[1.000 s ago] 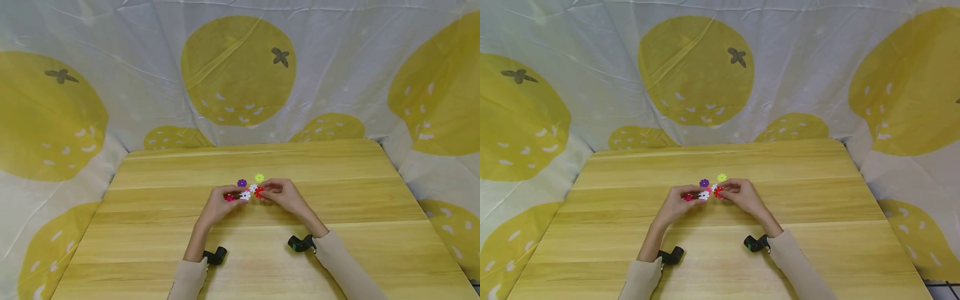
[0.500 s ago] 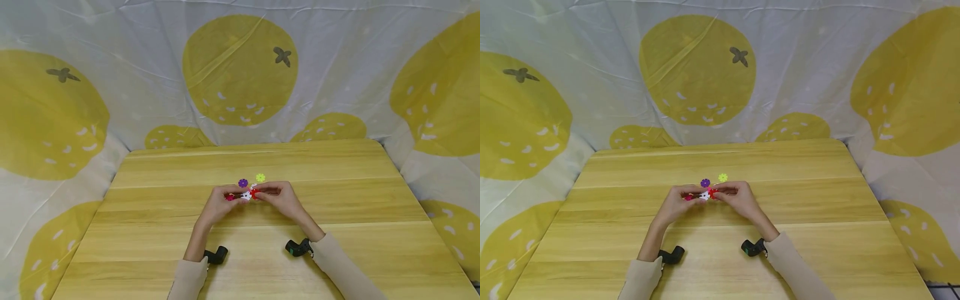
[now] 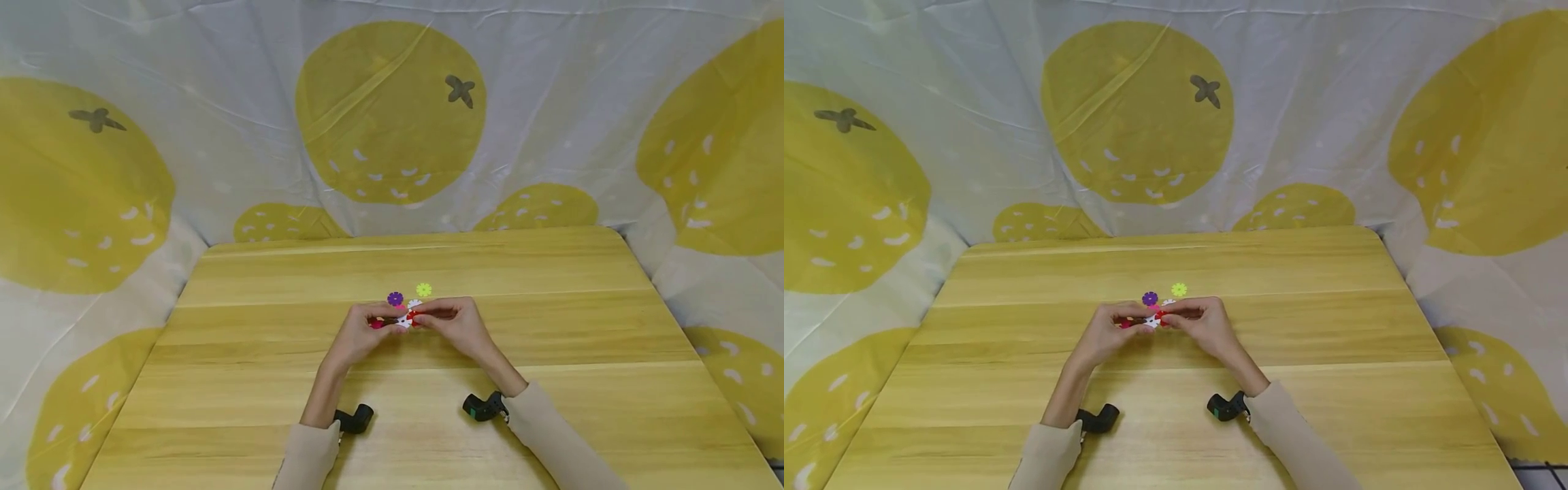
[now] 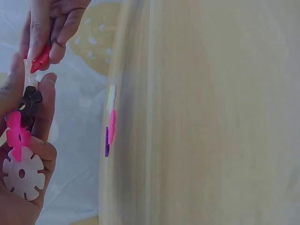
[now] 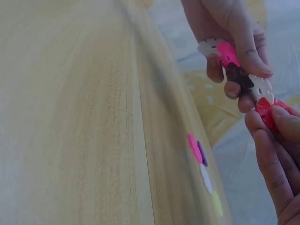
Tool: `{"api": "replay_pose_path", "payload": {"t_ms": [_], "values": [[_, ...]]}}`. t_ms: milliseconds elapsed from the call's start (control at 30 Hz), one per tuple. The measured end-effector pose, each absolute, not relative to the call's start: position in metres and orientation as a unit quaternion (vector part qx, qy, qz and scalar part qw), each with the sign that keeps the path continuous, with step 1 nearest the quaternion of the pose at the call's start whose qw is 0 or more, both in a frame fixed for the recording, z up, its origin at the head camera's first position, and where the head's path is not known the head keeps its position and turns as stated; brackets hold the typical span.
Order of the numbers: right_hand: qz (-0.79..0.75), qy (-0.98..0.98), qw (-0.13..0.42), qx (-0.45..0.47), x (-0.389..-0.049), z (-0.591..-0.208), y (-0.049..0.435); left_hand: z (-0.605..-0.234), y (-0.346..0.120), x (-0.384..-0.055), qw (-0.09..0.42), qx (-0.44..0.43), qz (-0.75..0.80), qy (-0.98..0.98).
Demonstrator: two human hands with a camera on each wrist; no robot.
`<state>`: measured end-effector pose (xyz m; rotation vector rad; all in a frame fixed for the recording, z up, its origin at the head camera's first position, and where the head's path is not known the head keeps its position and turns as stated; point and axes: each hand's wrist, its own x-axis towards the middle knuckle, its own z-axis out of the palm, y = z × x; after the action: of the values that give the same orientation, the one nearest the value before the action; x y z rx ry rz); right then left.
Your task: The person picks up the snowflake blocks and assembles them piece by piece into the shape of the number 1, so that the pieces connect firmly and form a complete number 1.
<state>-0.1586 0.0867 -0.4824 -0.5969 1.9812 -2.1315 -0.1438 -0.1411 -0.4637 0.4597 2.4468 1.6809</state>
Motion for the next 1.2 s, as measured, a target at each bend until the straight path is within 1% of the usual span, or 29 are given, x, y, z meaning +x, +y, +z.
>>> {"api": "replay_pose_path", "payload": {"t_ms": [300, 433, 567, 800, 900, 1067, 1133, 1200], "values": [[-0.669, 0.714, 0.079, -0.193, -0.161, -0.481, 0.087, -0.459, -0.148, -0.145, 0.095, 0.165, 0.547, 0.815], [-0.666, 0.718, 0.085, -0.185, -0.161, -0.481, 0.087, -0.459, -0.150, -0.145, 0.102, 0.172, 0.529, 0.825], [-0.683, 0.702, 0.092, -0.179, -0.162, -0.484, 0.086, -0.461, -0.148, -0.146, 0.086, 0.188, 0.509, 0.836], [-0.708, 0.687, 0.098, -0.129, -0.163, -0.489, 0.079, -0.465, -0.137, -0.146, 0.018, 0.204, 0.479, 0.854], [-0.730, 0.665, 0.115, -0.112, -0.162, -0.489, 0.075, -0.466, -0.134, -0.146, 0.003, 0.198, 0.480, 0.855], [-0.736, 0.654, 0.147, -0.094, -0.163, -0.490, 0.074, -0.467, -0.135, -0.146, 0.008, 0.179, 0.485, 0.856], [-0.714, 0.679, 0.139, -0.096, -0.164, -0.491, 0.076, -0.468, -0.138, -0.146, 0.012, 0.173, 0.481, 0.859], [-0.682, 0.714, 0.119, -0.103, -0.168, -0.493, 0.078, -0.468, -0.142, -0.146, 0.015, 0.166, 0.476, 0.863]]}}
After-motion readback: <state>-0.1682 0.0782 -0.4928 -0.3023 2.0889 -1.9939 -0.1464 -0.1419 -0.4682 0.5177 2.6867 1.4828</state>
